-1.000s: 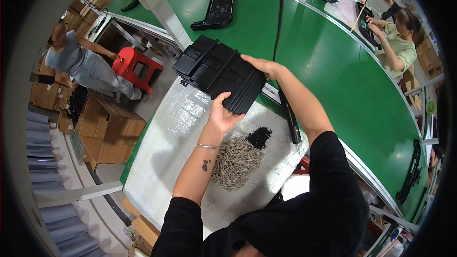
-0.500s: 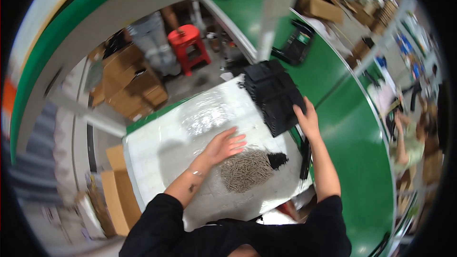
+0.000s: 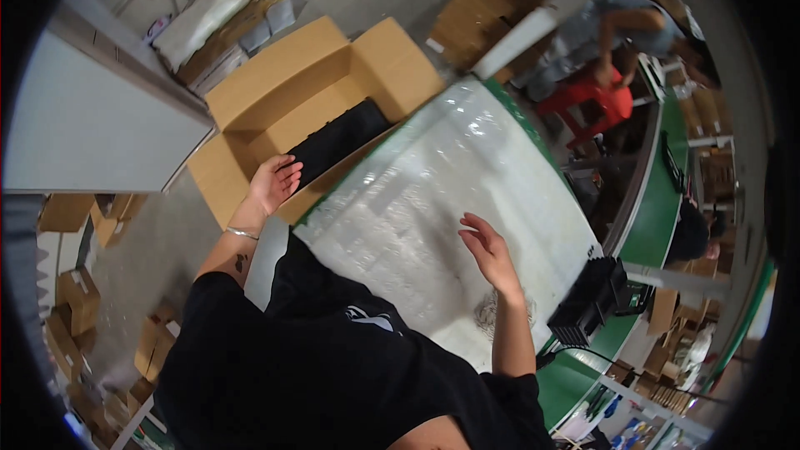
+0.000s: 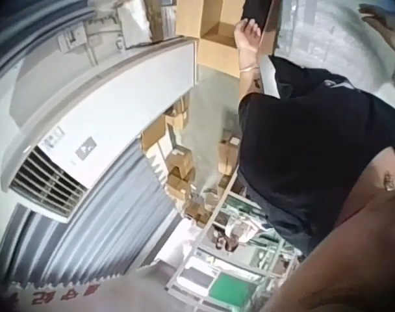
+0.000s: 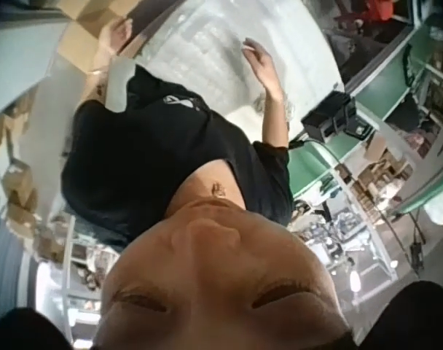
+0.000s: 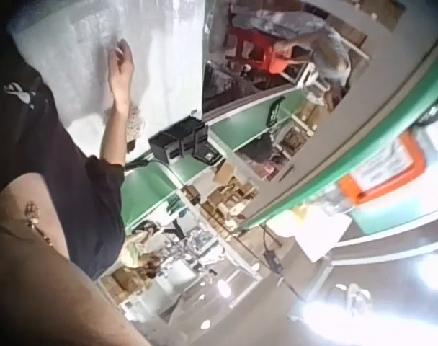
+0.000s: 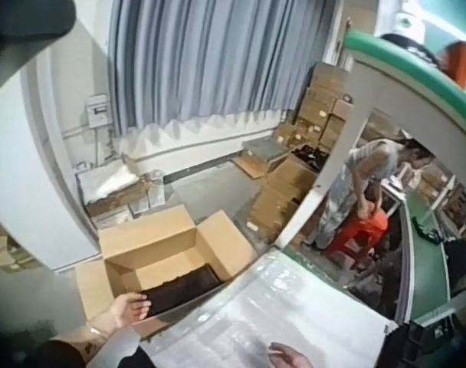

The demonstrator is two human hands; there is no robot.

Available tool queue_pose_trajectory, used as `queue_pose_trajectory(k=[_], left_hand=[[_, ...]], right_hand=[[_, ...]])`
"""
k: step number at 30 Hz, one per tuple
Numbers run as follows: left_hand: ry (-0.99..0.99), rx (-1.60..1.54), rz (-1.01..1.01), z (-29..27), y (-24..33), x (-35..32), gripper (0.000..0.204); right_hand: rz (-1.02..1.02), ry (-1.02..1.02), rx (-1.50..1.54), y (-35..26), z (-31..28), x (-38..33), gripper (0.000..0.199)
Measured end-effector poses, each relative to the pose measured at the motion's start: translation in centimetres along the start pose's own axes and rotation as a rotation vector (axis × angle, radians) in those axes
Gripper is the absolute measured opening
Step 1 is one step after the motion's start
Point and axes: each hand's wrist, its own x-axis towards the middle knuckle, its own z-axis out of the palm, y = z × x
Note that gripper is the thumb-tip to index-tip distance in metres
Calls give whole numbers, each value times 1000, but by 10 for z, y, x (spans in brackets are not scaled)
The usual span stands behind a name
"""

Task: Organizing and packing black plastic components into a cardboard box on a factory assembly line.

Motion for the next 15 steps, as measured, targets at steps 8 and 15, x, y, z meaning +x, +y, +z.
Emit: queue_pose_trajectory(k=[8,15], left_hand=[[121,-116,-185,-125,13,76,27],[-102,570,-184,-82,3,269,32]], right_hand=[[39,-325,-242,-46,118,203,40],[381,-170,-720,117,191,465,51]])
